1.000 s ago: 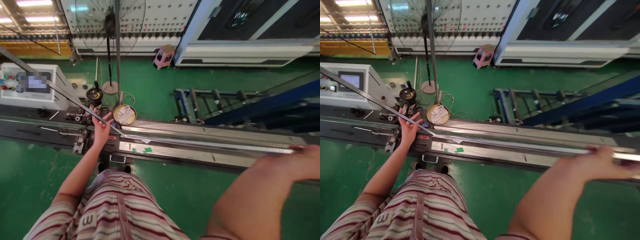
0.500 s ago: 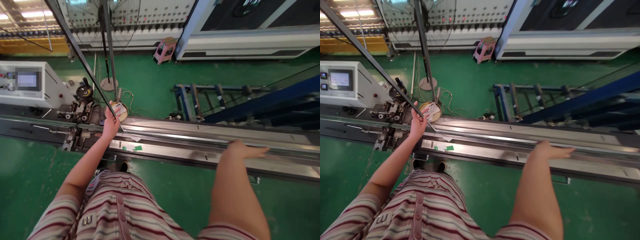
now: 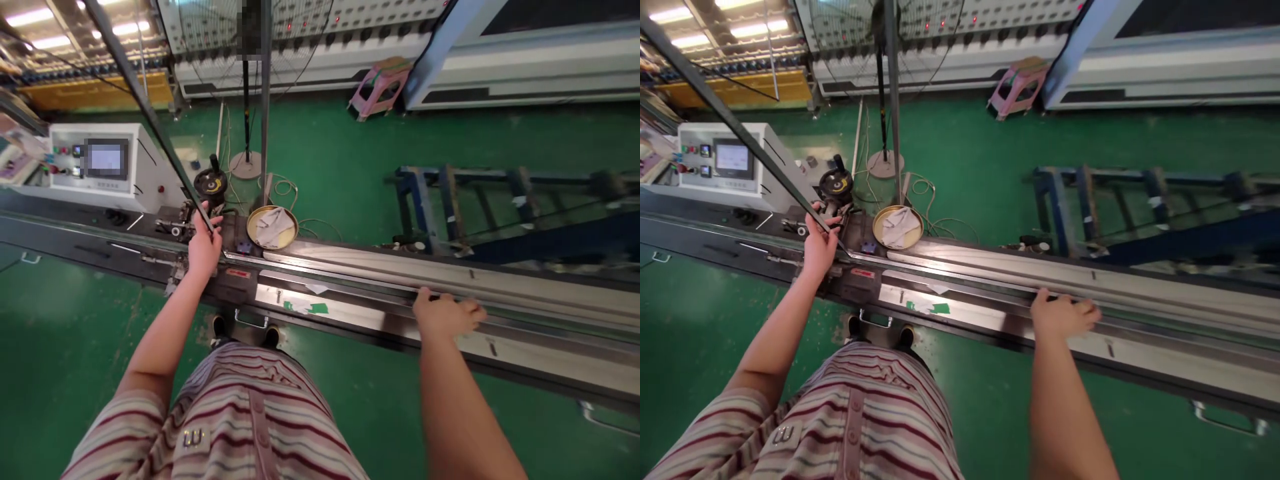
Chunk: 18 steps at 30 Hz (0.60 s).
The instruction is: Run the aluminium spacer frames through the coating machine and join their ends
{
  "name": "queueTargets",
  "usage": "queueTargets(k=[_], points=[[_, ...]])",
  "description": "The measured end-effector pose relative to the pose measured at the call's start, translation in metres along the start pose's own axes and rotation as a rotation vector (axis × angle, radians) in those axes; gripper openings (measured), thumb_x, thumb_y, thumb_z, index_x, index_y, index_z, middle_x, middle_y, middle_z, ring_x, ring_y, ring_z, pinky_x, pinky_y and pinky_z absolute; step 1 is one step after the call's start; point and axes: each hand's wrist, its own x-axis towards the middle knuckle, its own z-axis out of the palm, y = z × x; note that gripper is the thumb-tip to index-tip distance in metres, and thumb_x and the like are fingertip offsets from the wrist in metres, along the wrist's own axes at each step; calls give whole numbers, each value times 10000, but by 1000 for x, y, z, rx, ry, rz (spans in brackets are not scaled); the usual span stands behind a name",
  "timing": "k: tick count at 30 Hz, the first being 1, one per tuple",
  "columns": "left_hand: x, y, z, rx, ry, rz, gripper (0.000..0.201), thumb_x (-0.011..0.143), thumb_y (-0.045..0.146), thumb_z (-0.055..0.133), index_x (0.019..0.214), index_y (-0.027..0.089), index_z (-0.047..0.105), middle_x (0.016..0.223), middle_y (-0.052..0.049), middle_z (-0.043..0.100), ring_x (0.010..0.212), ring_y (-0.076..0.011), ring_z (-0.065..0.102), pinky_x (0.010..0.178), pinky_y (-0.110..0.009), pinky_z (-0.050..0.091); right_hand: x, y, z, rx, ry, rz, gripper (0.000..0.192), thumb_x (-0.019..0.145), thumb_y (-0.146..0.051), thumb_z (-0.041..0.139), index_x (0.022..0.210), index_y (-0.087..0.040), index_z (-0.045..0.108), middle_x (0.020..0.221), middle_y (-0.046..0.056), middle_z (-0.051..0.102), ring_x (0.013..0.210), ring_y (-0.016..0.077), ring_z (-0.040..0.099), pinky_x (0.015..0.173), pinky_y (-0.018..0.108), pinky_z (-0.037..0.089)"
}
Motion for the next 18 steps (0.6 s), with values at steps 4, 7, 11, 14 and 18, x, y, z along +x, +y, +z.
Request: queueTargets(k=[4,7,11,14,18], points=[[28,3,-60,59,24,17,769,775,11,654,1464,281,444,1098,-63,736,978,-198,718,1068,-356,475,-32,-33,24,-103,52,-74,566,937,-438,457,1250,-15,665,1399,336,445,1374,420,273,1031,598,267],[49,3,-104,88,37,51,756,776,7,652,1457,265,447,1087,-67,740,965,-191,719,1064,-343,472,-57,-68,43,-155,53,-113,578,940,-449,434,1191,1,695,1326,336,520,1353,419,320,1022,578,299],[83,-3,-162,186,35,114,752,781,5,633,1463,254,438,1139,-74,732,924,-182,723,1050,-340,483,-89,-116,65,-247,30,-128,542,957,-404,396,1122,-2,720,1204,293,620,1310,411,397,1038,558,317],[112,-8,-207,364,-3,191,684,809,36,597,1451,225,458,1209,-88,710,932,-182,722,1027,-350,503,-107,-146,77,-260,-3,-155,549,978,-434,381,1111,-30,729,1196,273,635,1297,414,415,1040,561,323],[138,3,-262,665,-4,269,545,871,96,547,1403,203,497,1268,-100,681,972,-200,709,960,-378,546,-143,-176,83,-247,-73,-255,571,1004,-460,336,1122,-53,718,1220,268,628,1331,411,381,1088,570,281]])
